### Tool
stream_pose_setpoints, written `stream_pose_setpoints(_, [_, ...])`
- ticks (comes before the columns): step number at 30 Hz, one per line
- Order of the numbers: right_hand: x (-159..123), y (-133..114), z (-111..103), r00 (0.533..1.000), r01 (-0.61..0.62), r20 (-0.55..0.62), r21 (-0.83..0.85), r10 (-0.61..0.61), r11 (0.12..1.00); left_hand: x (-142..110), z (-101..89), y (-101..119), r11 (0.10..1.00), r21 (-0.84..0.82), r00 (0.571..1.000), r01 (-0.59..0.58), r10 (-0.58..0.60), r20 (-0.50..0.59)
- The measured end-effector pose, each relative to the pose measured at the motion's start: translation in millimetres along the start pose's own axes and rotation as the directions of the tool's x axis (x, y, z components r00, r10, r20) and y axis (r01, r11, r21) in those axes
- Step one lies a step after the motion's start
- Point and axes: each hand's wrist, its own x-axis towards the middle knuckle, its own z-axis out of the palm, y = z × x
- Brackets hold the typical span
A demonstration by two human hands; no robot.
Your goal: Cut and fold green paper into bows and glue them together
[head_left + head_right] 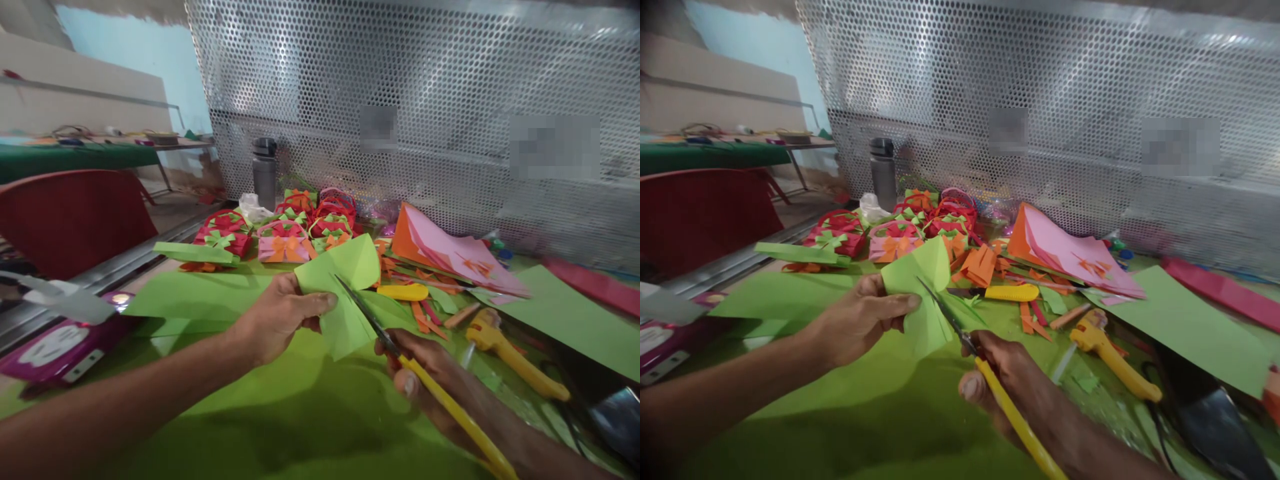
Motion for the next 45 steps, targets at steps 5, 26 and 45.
stream_pose_setpoints(5, [-0.2, 1.6, 0.5, 1.000, 0.009, -0.023, -0.003, -0.009, 1.000, 0.0, -0.2, -0.7, 1.000, -0.002, 1.000, -0.015, 0.015, 0.013])
stream_pose_setpoints(26, [-2.8, -2.1, 0.6, 1.000, -0.017, 0.014, 0.022, 0.016, 1.000, 0.5, 0.7, -0.8, 1.000, -0.023, 1.000, -0.001, 0.002, 0.029])
stream_pose_setpoints(45, [-0.3, -6.7, 1.7, 1.000, -0.016, -0.013, 0.042, 0.016, 0.999, 1.5, 0.4, -0.5, 1.000, -0.001, 0.999, -0.008, 0.008, 0.037])
